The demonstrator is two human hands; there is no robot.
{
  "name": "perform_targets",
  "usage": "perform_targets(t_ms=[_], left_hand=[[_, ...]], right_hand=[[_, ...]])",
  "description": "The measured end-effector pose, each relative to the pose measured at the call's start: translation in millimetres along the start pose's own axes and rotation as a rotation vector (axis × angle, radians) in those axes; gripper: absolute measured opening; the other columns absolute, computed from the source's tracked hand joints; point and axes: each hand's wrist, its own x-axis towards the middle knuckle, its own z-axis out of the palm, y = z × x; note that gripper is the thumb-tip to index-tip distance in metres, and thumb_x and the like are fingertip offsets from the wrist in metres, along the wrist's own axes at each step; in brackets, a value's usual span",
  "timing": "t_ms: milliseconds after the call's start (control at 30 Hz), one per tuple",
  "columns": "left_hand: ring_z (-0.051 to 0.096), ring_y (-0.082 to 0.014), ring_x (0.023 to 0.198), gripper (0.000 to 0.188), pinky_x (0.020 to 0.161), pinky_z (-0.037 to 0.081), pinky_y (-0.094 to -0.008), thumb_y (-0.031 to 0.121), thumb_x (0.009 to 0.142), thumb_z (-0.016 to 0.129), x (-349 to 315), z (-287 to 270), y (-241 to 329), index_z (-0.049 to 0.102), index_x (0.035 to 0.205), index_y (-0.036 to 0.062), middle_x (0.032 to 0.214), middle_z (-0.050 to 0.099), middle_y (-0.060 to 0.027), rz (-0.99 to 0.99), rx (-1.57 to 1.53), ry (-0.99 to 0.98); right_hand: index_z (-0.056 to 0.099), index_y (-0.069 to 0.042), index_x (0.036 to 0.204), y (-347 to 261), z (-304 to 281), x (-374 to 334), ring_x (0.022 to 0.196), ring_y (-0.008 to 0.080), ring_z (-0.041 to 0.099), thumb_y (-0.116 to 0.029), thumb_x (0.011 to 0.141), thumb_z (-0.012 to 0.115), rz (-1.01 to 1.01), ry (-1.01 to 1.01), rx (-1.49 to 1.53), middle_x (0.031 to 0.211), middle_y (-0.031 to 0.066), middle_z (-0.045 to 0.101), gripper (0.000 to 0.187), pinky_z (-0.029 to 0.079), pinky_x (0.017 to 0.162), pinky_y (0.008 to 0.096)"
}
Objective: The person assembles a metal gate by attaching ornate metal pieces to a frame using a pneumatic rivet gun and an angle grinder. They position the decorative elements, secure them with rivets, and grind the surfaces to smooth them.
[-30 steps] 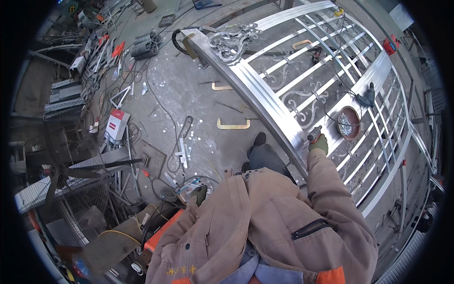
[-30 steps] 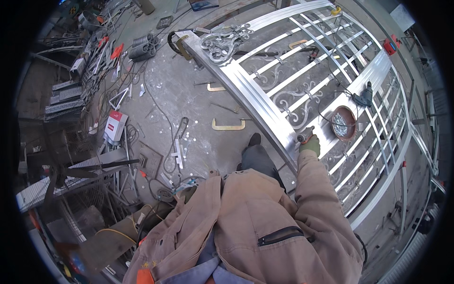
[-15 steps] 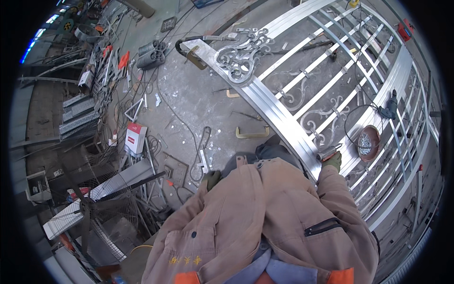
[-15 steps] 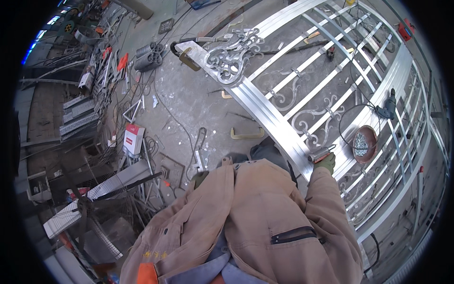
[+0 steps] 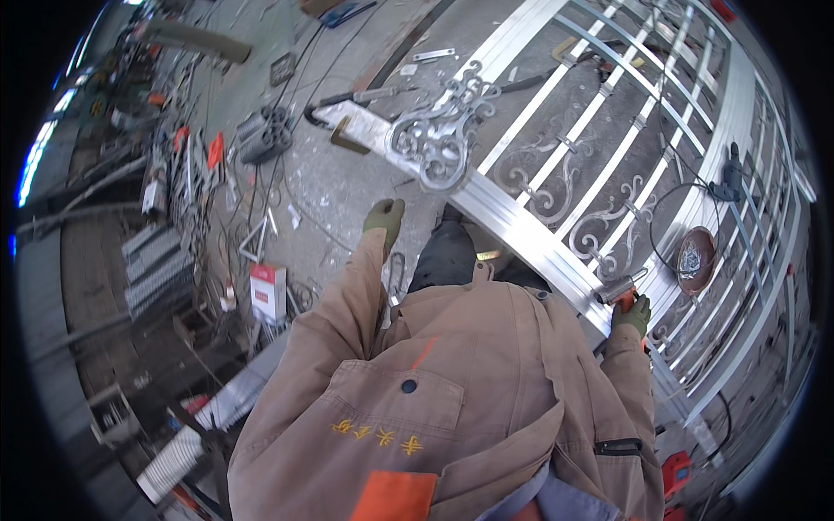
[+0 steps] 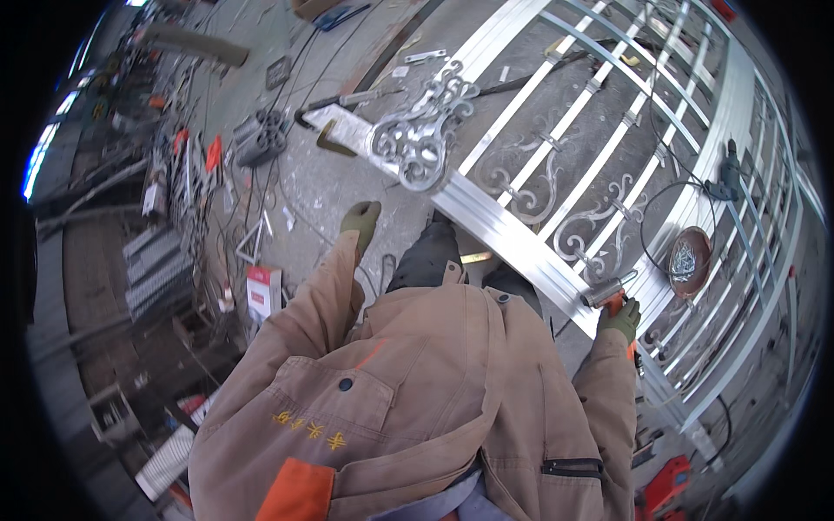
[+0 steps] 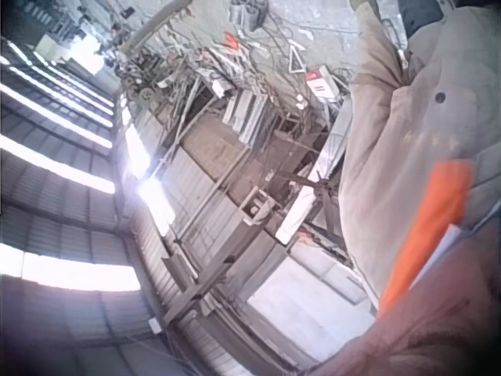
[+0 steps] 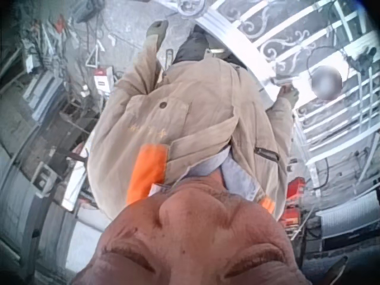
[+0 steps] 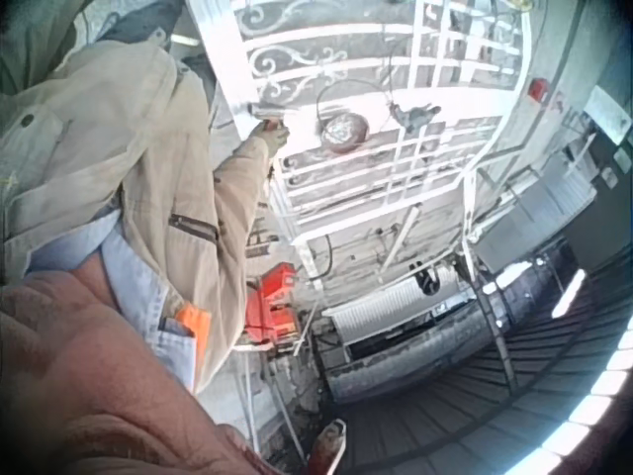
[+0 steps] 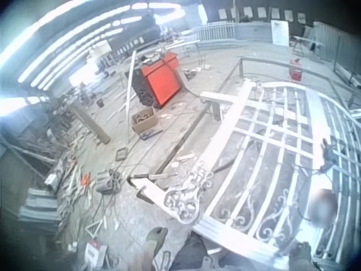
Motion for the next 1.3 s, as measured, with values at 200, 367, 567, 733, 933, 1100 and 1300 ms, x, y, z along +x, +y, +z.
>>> perform_targets(t_ms=[200, 367, 567, 733, 933, 1100, 1300], left_hand=[[0.060, -0.0439, 0.157, 0.102, 0.129, 0.050, -0.0514, 0.068, 0.093, 0.083, 166.6, -6.1, 98.0, 0.061, 0.167, 0.0018, 0.169, 0.063, -0.0268, 0.280, 0.402, 0.029], [0.055, -0.0408, 0.162, 0.105, 0.129, 0.050, -0.0510, 0.065, 0.089, 0.089, 238.1, 8.4, 142.5, 0.058, 0.170, 0.0069, 0.175, 0.057, -0.0249, 0.539, 0.638, -0.103], [0.068, -0.0433, 0.148, 0.076, 0.122, 0.057, -0.0528, 0.048, 0.096, 0.087, 246.4, 2.2, 175.9, 0.067, 0.163, 0.0175, 0.167, 0.066, -0.0173, 0.497, 0.781, -0.298], [0.071, -0.0407, 0.139, 0.038, 0.112, 0.062, -0.0562, 0.040, 0.103, 0.078, 246.1, 11.0, 163.5, 0.080, 0.133, 0.0167, 0.155, 0.072, -0.0115, 0.647, 0.941, -0.145], [0.080, -0.0460, 0.121, 0.040, 0.104, 0.062, -0.0581, 0.039, 0.104, 0.077, 230.1, 7.5, 186.2, 0.075, 0.136, 0.0140, 0.131, 0.083, -0.0224, 0.432, 0.662, -0.302], [0.082, -0.0461, 0.119, 0.046, 0.103, 0.063, -0.0526, 0.041, 0.107, 0.077, 220.8, -2.1, 176.4, 0.073, 0.142, 0.0107, 0.126, 0.085, -0.0245, 0.495, 0.411, -0.276], [0.079, -0.0393, 0.127, 0.063, 0.108, 0.061, -0.0480, 0.034, 0.102, 0.085, 209.0, -3.4, 191.3, 0.067, 0.158, 0.0090, 0.137, 0.082, -0.0198, 0.511, 0.336, -0.452]], right_hand=[[0.058, -0.005, 0.165, -71.9, -46.6, -54.3, 0.152, 0.0434, 0.061, -0.040, 0.100, 0.088, 0.037, 0.224, 0.078, 0.165, 0.0227, 0.064, 0.080, 0.051, 0.128, 0.0546], [0.072, -0.003, 0.153, -257.1, -77.3, -54.0, 0.138, 0.0438, 0.075, -0.037, 0.103, 0.087, -0.035, -0.060, 0.482, 0.146, 0.0241, 0.079, 0.063, 0.057, 0.122, 0.0500], [0.072, -0.003, 0.157, -483.9, -117.3, -12.7, 0.146, 0.0419, 0.071, -0.055, 0.106, 0.077, -0.250, -0.517, 0.754, 0.156, 0.0239, 0.075, 0.073, 0.054, 0.125, 0.0478], [0.073, -0.001, 0.150, -579.2, -115.0, 16.6, 0.129, 0.0426, 0.079, -0.060, 0.102, 0.078, -0.155, -0.718, 0.684, 0.140, 0.0253, 0.082, 0.076, 0.060, 0.112, 0.0502], [0.079, 0.001, 0.137, -589.2, -78.0, 19.5, 0.120, 0.0425, 0.081, -0.050, 0.101, 0.081, 0.037, -0.695, 0.782, 0.128, 0.0250, 0.085, 0.062, 0.061, 0.107, 0.0505], [0.082, 0.003, 0.127, -586.1, -89.6, 9.6, 0.108, 0.0376, 0.083, -0.045, 0.103, 0.080, 0.122, -0.603, 1.009, 0.113, 0.0241, 0.086, 0.053, 0.061, 0.097, 0.0478], [0.076, 0.001, 0.129, -576.7, -98.8, 11.5, 0.086, 0.0167, 0.070, -0.025, 0.113, 0.075, 0.305, -0.552, 1.439, 0.100, 0.0082, 0.079, 0.031, 0.057, 0.080, 0.0363]])
